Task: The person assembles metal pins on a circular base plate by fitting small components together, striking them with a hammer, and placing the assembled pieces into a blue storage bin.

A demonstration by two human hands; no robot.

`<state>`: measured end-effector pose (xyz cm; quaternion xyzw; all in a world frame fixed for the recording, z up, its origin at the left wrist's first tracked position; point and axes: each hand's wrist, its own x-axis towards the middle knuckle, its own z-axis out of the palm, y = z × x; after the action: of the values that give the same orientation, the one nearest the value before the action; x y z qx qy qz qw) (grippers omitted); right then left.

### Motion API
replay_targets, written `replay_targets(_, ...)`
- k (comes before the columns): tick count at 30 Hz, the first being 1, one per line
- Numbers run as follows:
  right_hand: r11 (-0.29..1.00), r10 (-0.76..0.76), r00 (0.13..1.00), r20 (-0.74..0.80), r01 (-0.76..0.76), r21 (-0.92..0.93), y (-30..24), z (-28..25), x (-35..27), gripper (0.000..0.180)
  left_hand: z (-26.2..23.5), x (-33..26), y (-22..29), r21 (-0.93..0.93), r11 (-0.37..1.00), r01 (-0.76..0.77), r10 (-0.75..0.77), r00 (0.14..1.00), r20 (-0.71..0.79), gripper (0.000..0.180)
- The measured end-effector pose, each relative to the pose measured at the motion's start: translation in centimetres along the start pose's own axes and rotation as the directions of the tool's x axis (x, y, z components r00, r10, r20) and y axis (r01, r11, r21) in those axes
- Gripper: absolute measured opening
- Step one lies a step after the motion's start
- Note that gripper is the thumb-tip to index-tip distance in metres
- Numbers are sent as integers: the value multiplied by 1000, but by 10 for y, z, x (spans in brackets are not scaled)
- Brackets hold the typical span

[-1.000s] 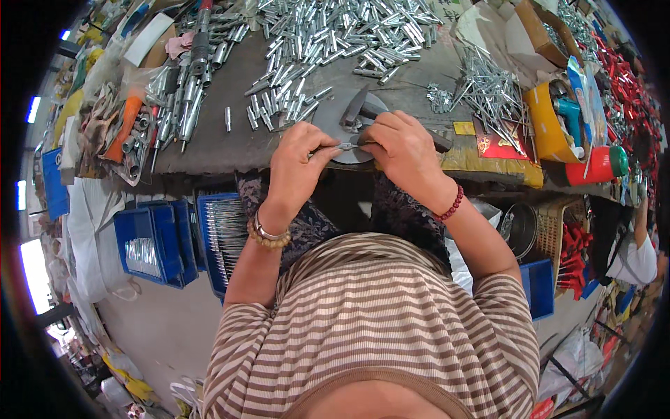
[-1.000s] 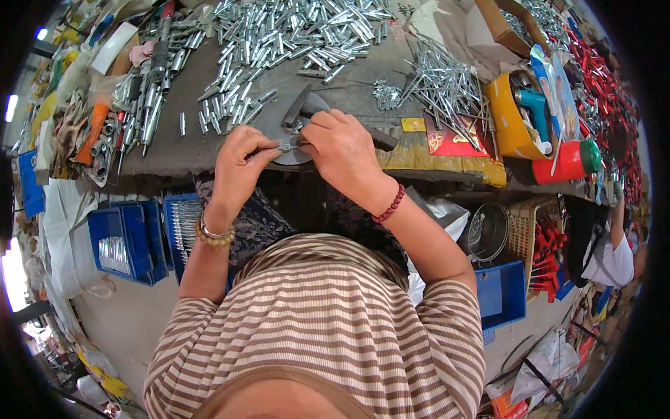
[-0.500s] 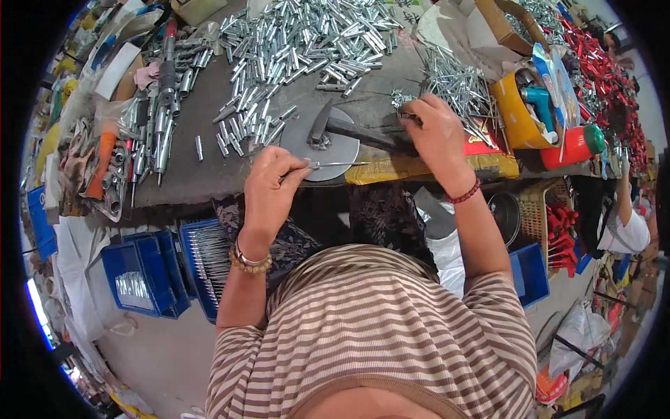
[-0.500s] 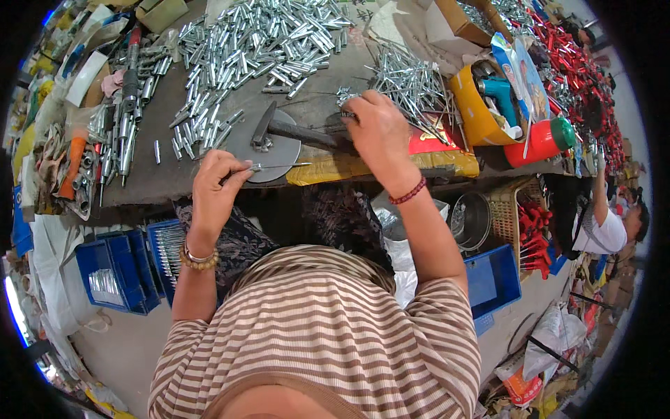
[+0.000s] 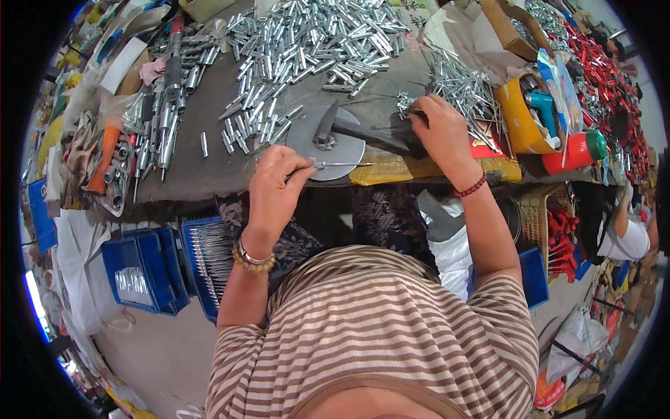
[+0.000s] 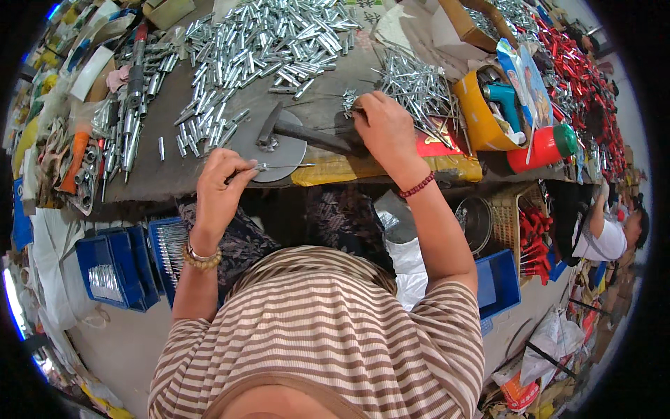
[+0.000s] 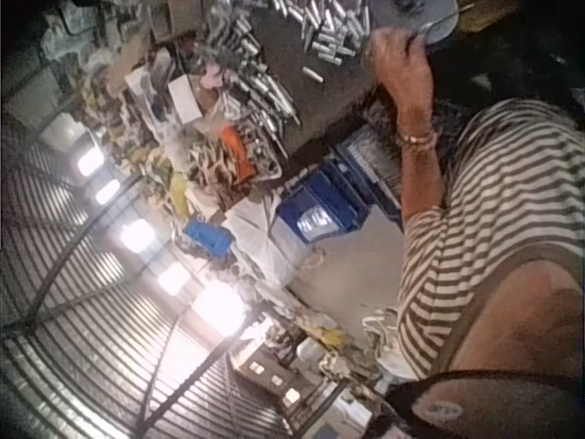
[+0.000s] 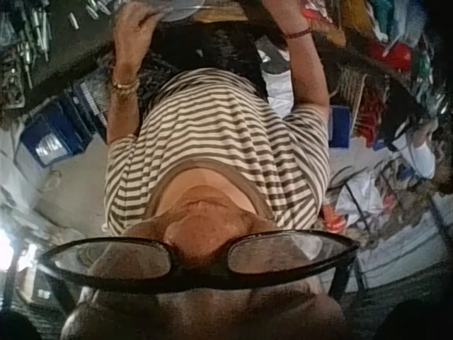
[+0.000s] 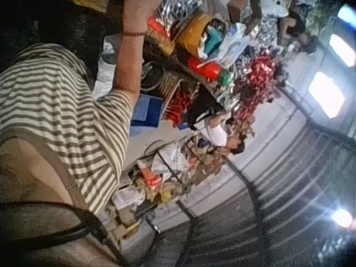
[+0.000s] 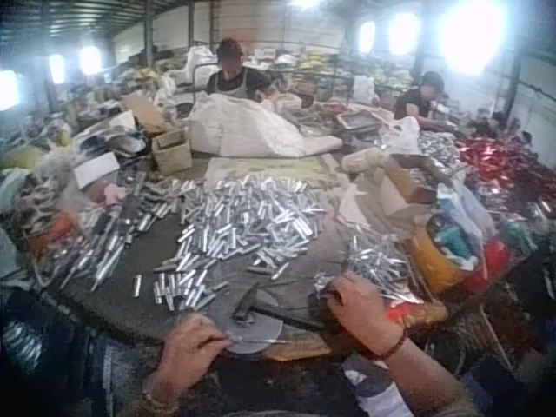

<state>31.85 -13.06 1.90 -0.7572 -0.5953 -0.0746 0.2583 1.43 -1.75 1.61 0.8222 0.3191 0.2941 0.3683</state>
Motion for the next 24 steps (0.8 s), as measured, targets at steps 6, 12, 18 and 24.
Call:
replay_targets(6, 776, 300, 946, 126, -319, 544, -61, -15, -5, 20, 0, -1, -3, 15, 1000, 0, 0, 1000, -7, 12)
replay_targets(12, 827, -82, 992, -93, 120, 549, -110, 32, -19, 24, 0, 0, -1, 31, 1000, -3, 4, 1000, -30, 11)
replay_targets(18, 859, -132, 979, -156, 192, 475, -121, 54, -24, 30, 1, 0, -5, 4, 1000, -14, 14, 999, -40, 10)
replay_targets(24, 900, -160, 977, -140, 203, 385, -120, 51, -24, 28, 0, -2, -7, 31, 999, -40, 41, 999, -30, 13)
